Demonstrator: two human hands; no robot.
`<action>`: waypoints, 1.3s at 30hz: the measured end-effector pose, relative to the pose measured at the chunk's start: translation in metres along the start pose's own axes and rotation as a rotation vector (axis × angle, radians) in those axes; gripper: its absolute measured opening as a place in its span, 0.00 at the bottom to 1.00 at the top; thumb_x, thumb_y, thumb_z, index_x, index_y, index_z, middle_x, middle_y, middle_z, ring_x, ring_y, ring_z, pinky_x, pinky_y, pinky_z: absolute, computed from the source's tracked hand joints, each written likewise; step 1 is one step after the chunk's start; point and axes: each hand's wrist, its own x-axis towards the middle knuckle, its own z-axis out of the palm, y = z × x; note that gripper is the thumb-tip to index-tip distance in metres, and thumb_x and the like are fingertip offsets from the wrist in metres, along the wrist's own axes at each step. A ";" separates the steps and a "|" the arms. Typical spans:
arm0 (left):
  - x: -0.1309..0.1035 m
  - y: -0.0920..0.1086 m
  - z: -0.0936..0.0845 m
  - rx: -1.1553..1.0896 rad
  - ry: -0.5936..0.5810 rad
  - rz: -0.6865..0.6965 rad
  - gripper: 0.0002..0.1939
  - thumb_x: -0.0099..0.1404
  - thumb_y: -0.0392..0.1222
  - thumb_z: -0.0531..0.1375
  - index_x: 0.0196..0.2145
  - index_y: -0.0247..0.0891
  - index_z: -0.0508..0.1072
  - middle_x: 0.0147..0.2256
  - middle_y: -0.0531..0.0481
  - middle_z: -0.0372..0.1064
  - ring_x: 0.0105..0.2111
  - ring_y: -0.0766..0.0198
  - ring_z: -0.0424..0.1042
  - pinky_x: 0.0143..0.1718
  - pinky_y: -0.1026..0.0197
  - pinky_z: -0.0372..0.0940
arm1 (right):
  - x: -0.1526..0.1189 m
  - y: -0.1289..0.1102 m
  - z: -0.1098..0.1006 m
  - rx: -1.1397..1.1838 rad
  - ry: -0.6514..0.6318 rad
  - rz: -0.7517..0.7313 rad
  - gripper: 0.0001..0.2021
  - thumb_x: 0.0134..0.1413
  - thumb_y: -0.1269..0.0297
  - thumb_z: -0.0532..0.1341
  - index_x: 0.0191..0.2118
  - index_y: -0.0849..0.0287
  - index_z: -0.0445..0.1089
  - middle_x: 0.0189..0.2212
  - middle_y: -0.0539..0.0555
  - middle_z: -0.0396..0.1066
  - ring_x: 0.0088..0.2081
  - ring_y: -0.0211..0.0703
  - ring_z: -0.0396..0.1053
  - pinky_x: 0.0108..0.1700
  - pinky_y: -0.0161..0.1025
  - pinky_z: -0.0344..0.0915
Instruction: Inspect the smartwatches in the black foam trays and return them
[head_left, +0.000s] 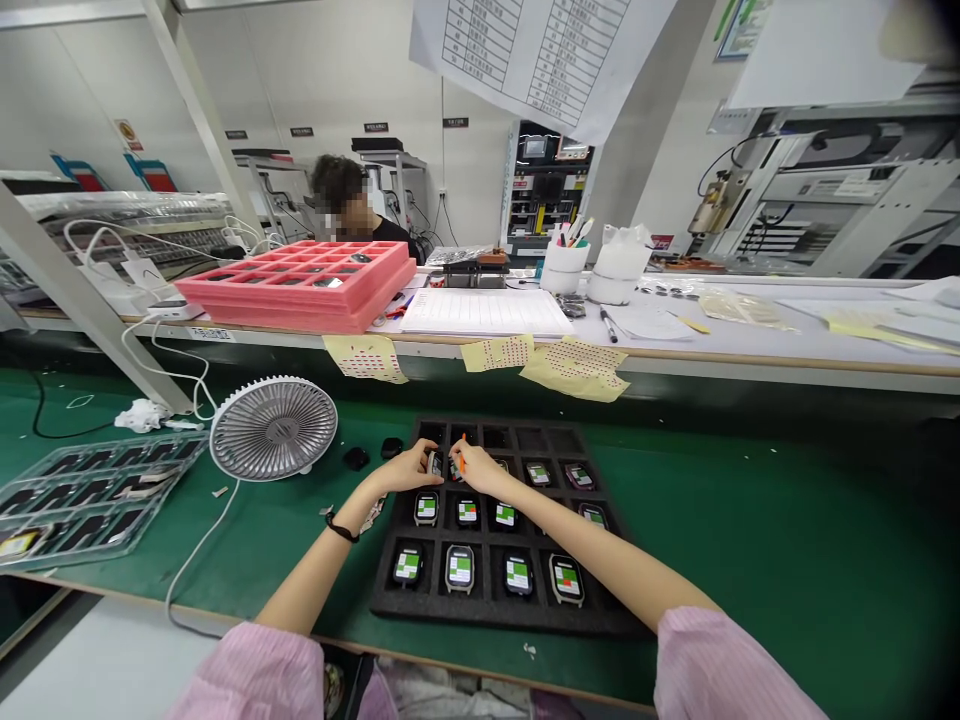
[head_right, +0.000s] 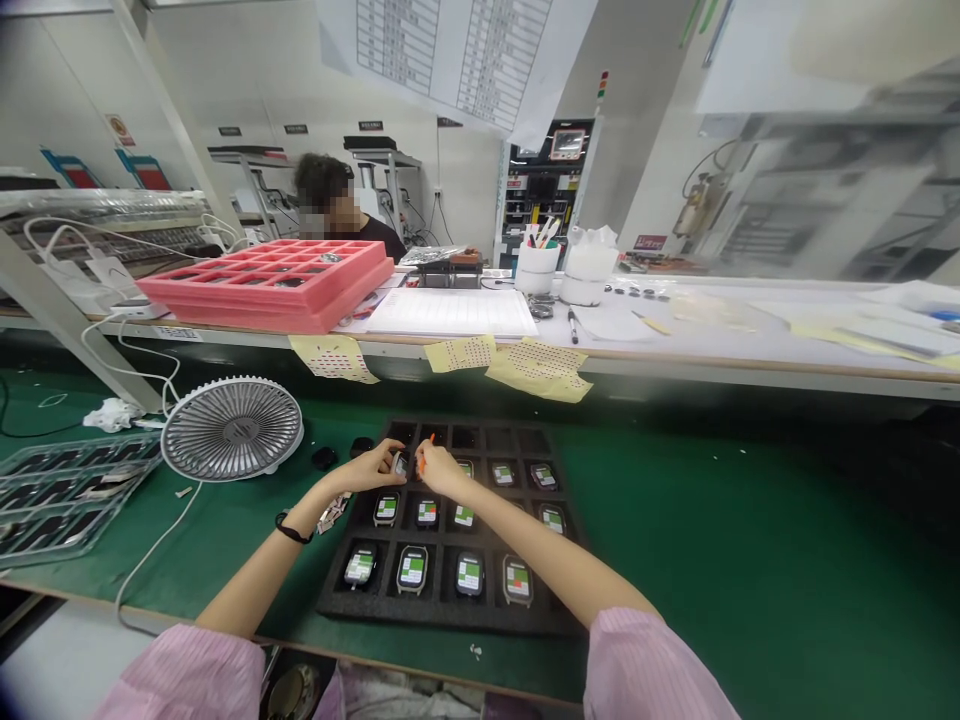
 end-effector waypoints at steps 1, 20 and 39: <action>0.002 -0.002 -0.002 -0.046 -0.027 0.009 0.31 0.54 0.46 0.63 0.53 0.37 0.60 0.33 0.51 0.69 0.32 0.60 0.73 0.30 0.63 0.65 | 0.000 0.000 0.001 0.030 0.003 0.003 0.07 0.61 0.64 0.59 0.41 0.63 0.68 0.35 0.52 0.71 0.34 0.39 0.70 0.37 0.39 0.68; 0.000 0.089 -0.025 -0.680 0.128 0.283 0.26 0.57 0.49 0.63 0.51 0.39 0.66 0.37 0.48 0.72 0.29 0.67 0.71 0.21 0.71 0.61 | -0.065 -0.026 -0.107 0.739 0.002 -0.179 0.18 0.48 0.61 0.66 0.46 0.57 0.64 0.35 0.50 0.71 0.29 0.39 0.75 0.23 0.30 0.63; 0.006 0.116 -0.010 -0.620 0.178 0.358 0.21 0.61 0.54 0.59 0.47 0.37 0.68 0.35 0.49 0.70 0.25 0.69 0.68 0.18 0.70 0.58 | -0.080 -0.009 -0.114 0.750 0.134 -0.126 0.12 0.57 0.55 0.60 0.43 0.56 0.68 0.24 0.49 0.70 0.23 0.39 0.71 0.20 0.32 0.60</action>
